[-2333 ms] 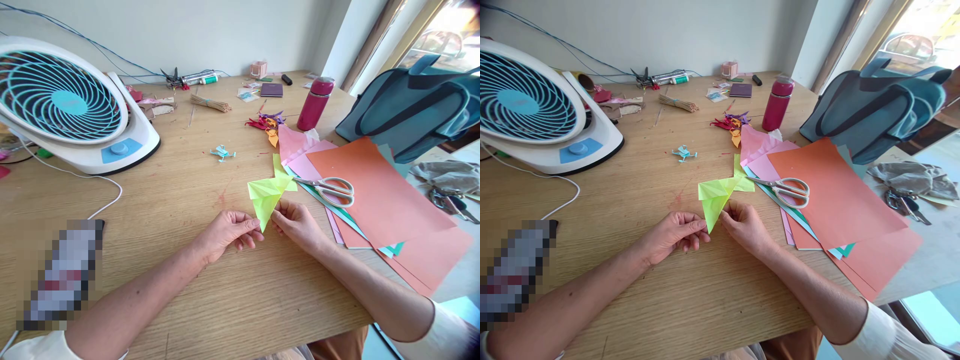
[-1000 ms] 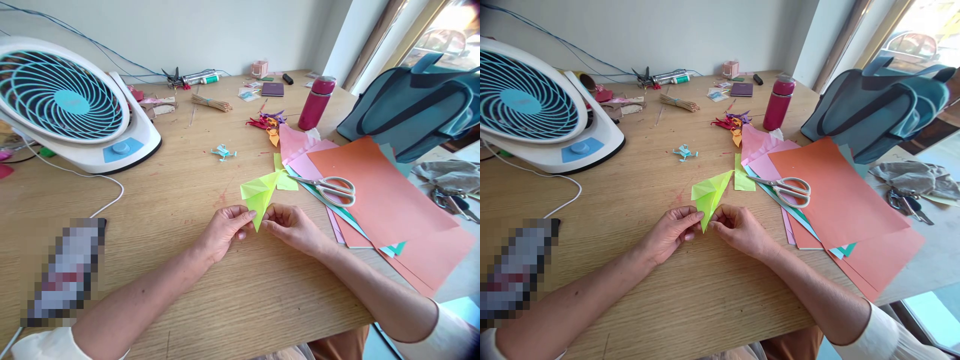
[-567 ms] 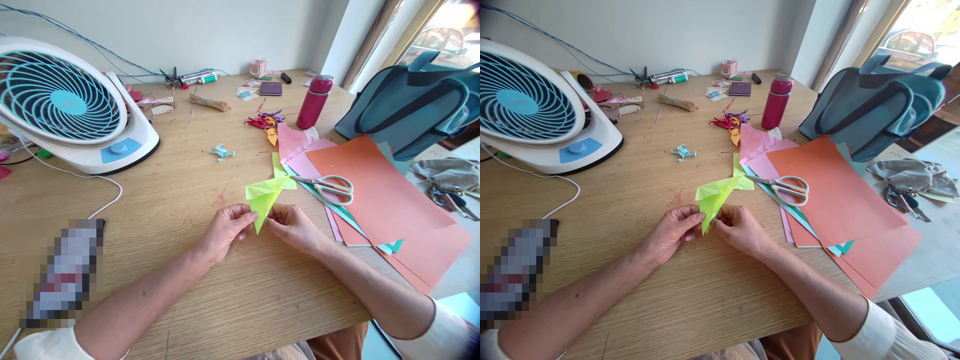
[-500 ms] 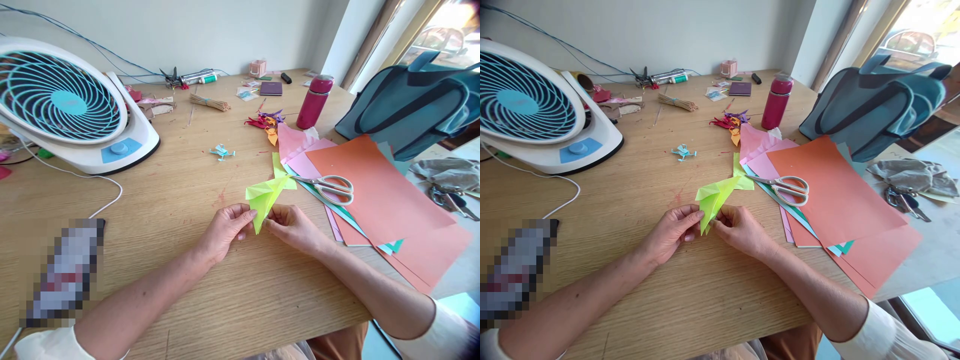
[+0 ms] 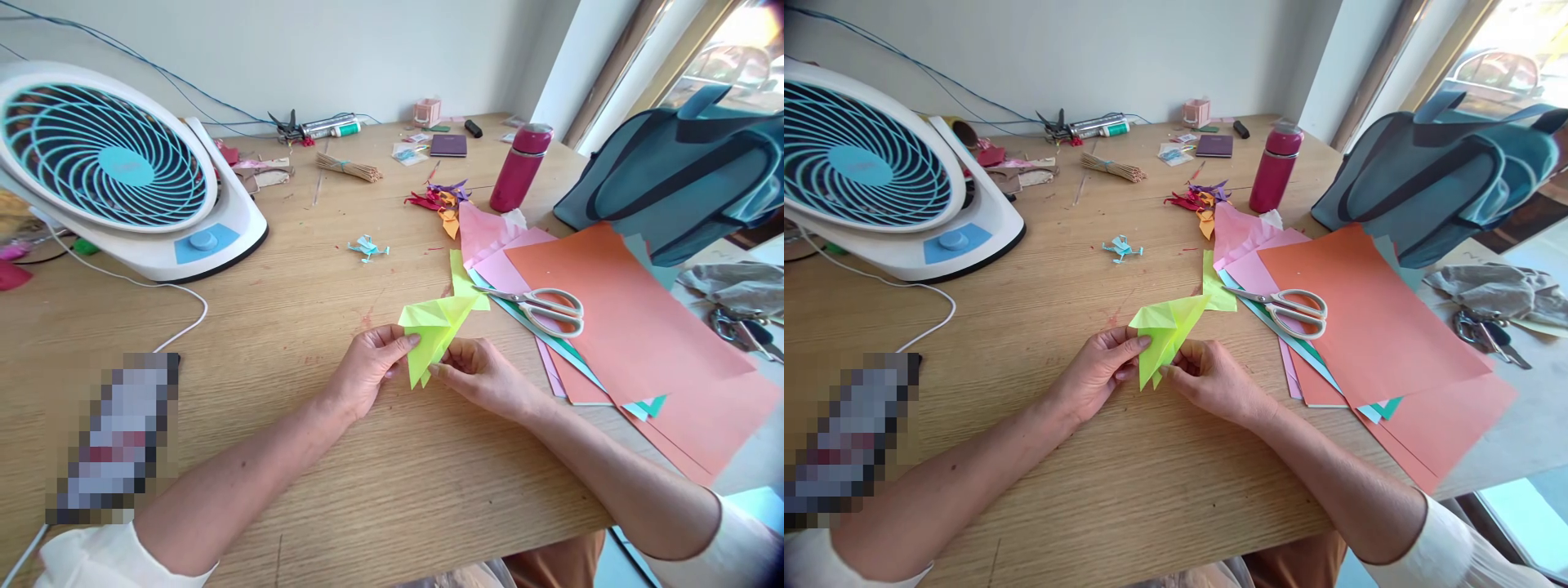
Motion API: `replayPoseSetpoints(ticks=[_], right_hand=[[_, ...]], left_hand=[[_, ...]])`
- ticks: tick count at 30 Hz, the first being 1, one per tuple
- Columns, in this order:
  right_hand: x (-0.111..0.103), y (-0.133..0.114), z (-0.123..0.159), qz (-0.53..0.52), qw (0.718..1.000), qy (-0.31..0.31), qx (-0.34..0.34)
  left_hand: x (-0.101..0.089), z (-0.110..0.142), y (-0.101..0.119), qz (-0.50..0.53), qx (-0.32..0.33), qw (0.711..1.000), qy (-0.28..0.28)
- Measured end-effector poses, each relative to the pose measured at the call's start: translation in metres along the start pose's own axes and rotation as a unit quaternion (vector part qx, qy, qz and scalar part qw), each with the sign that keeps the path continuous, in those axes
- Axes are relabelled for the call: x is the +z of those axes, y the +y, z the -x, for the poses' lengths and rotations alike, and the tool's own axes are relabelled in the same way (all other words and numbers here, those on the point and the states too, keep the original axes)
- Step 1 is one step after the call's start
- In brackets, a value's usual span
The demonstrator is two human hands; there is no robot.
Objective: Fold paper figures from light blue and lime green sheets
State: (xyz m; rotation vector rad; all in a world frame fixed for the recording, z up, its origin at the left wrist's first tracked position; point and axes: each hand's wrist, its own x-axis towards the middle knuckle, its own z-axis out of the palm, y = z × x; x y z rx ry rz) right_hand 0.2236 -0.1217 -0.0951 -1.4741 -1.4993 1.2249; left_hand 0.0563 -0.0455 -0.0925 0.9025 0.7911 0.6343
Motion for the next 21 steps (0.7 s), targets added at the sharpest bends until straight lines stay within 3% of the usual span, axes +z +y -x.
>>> replayPoseSetpoints(ticks=[21], right_hand=[[0.000,-0.003,-0.001,-0.026,0.999,-0.014,0.016]], left_hand=[[0.000,-0.006,-0.012,-0.059,0.076,0.995,0.016]])
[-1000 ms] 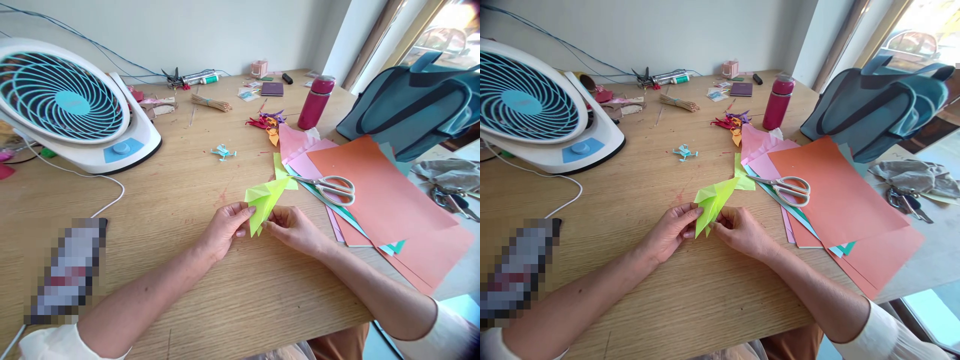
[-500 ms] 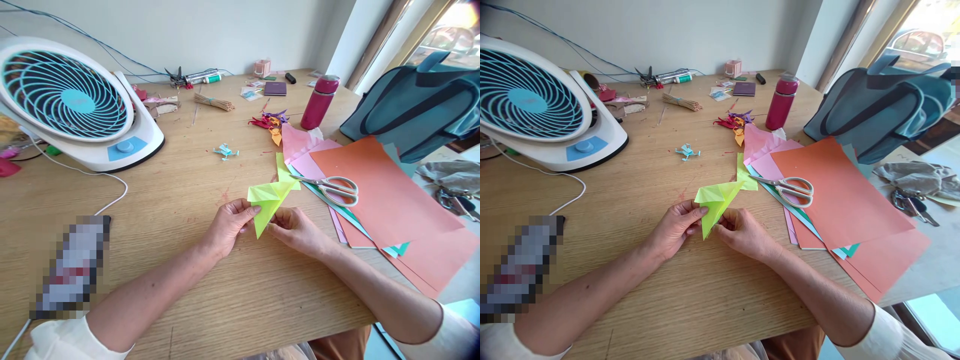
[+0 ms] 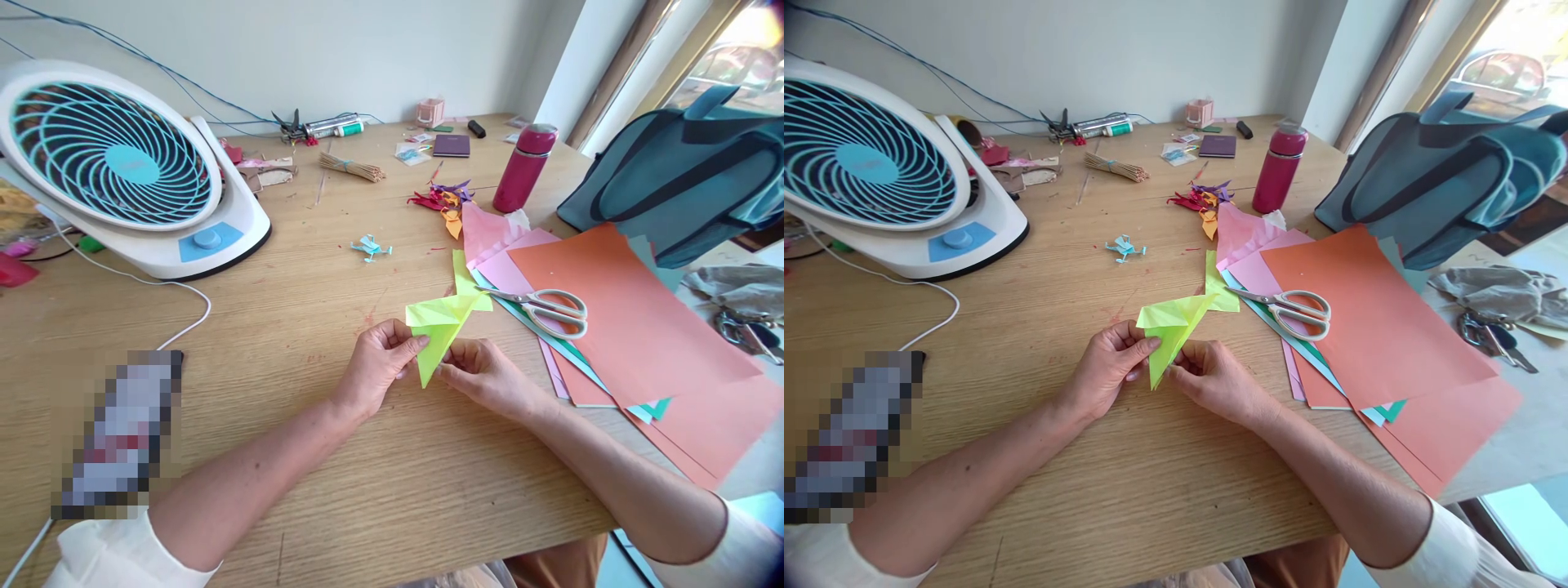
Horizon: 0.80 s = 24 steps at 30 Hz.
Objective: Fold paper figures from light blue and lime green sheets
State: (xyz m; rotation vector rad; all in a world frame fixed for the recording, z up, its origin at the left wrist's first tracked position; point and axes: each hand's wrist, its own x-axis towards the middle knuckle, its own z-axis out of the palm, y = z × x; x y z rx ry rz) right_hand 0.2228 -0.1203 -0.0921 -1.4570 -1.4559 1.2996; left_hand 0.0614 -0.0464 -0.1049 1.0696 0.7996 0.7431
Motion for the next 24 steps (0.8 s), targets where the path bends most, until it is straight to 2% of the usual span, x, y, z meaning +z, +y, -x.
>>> replayPoseSetpoints(ticks=[9,16,24], right_hand=[[-0.0023,0.0012,0.0034,-0.008,0.999,-0.041,-0.014],[-0.0021,-0.0010,0.0027,0.023,0.999,-0.022,-0.004],[0.0006,-0.0005,0.0024,0.029,0.999,-0.008,0.014]], left_hand=[[-0.0021,-0.0012,-0.0038,-0.068,0.093,0.993,0.028],[0.0000,0.0014,-0.0021,-0.113,0.117,0.986,0.042],[0.0003,0.0008,-0.0047,-0.116,0.137,0.983,0.042]])
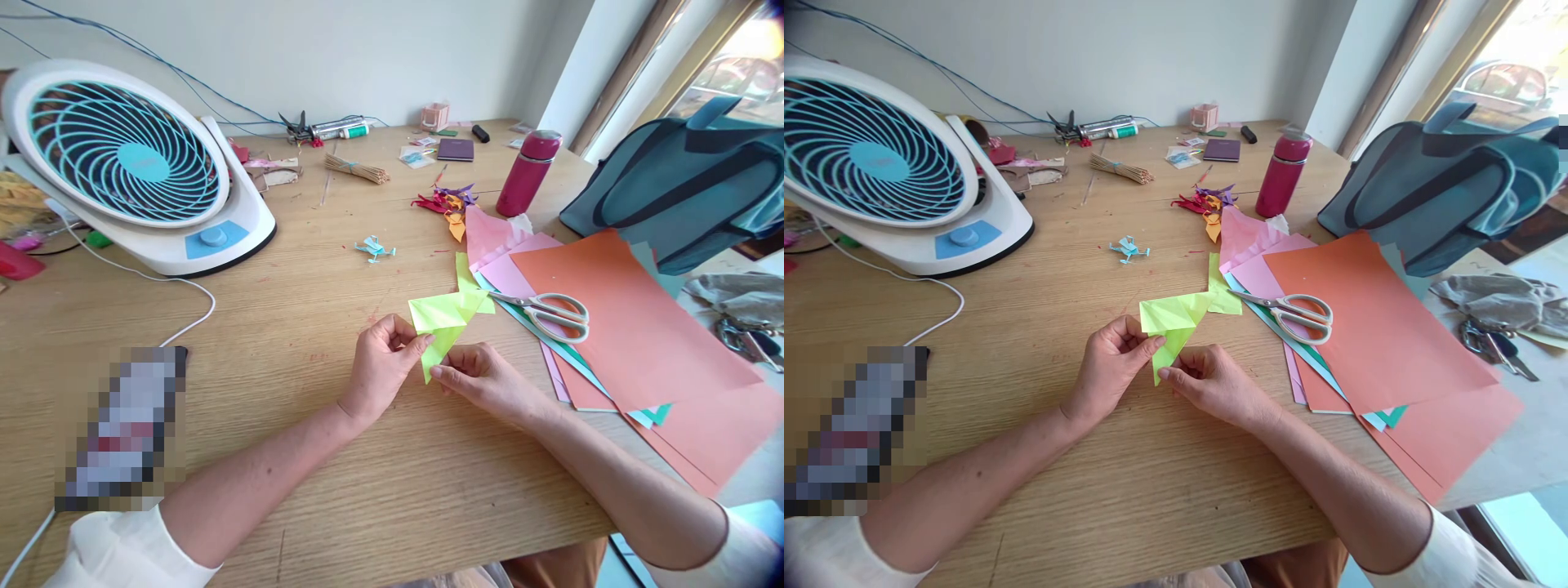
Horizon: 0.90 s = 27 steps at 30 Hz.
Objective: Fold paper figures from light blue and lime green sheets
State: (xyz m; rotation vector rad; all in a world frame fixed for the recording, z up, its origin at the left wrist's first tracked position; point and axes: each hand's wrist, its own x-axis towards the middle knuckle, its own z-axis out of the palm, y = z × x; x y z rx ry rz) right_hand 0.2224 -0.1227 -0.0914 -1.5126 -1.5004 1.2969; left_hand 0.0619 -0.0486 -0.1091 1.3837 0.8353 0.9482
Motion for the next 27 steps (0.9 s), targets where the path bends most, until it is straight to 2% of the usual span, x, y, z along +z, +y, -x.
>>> replayPoseSetpoints(ticks=[8,18,27], right_hand=[[0.0003,0.0001,0.0002,-0.015,1.000,0.006,-0.005],[0.0066,-0.0036,-0.0008,-0.031,0.998,0.043,0.038],[0.0047,-0.0025,-0.0017,-0.058,0.997,0.033,0.039]], left_hand=[[0.0013,-0.0008,0.0019,-0.006,0.008,1.000,0.004],[0.0028,0.0005,0.0066,-0.033,0.025,0.999,0.013],[0.0039,-0.0006,0.0075,-0.015,0.016,1.000,0.014]])
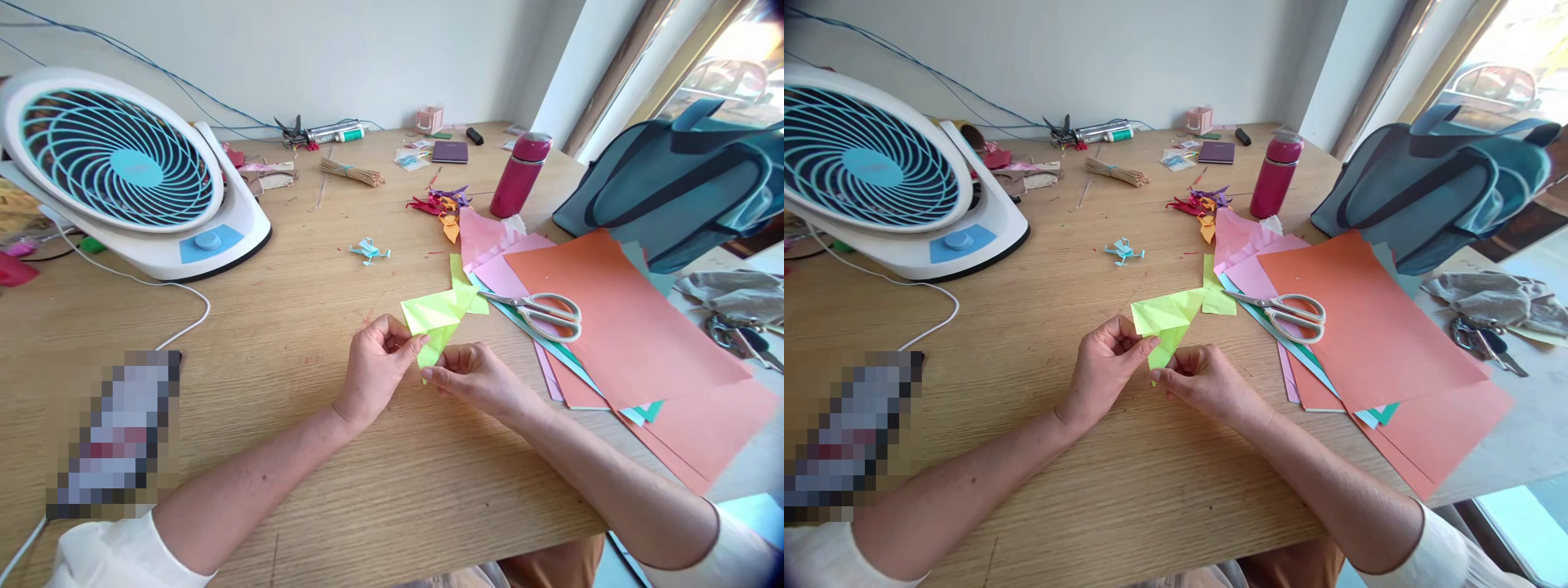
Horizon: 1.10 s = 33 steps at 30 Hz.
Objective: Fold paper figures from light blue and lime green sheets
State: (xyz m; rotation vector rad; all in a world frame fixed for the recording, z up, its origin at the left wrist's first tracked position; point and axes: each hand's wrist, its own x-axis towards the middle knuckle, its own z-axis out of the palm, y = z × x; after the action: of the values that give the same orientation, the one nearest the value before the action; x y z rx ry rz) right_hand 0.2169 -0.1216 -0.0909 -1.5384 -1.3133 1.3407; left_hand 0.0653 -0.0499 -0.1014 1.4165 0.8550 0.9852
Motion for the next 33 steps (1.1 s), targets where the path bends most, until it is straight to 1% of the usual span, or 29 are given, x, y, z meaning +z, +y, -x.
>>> replayPoseSetpoints(ticks=[5,9,14,20,26,30,33], right_hand=[[-0.001,0.001,0.000,0.001,1.000,-0.002,-0.006],[-0.001,0.001,0.000,0.006,1.000,-0.003,-0.011],[0.000,-0.001,0.001,0.007,1.000,-0.004,-0.012],[0.003,0.001,0.003,0.038,0.998,0.002,-0.044],[0.006,0.007,0.003,0.069,0.995,0.003,-0.066],[0.006,0.008,0.002,0.084,0.994,0.006,-0.075],[0.007,0.009,0.003,0.093,0.992,0.014,-0.082]], left_hand=[[0.000,0.000,0.002,0.009,-0.013,1.000,0.004],[0.000,0.000,0.002,0.010,-0.012,1.000,0.005],[0.000,0.000,-0.001,0.018,-0.021,1.000,-0.001],[0.000,-0.001,0.000,0.075,-0.057,0.996,-0.010],[-0.004,-0.005,0.010,0.131,-0.107,0.985,0.027],[-0.007,-0.006,0.013,0.183,-0.124,0.975,0.028],[-0.009,-0.006,0.016,0.203,-0.140,0.969,0.021]])
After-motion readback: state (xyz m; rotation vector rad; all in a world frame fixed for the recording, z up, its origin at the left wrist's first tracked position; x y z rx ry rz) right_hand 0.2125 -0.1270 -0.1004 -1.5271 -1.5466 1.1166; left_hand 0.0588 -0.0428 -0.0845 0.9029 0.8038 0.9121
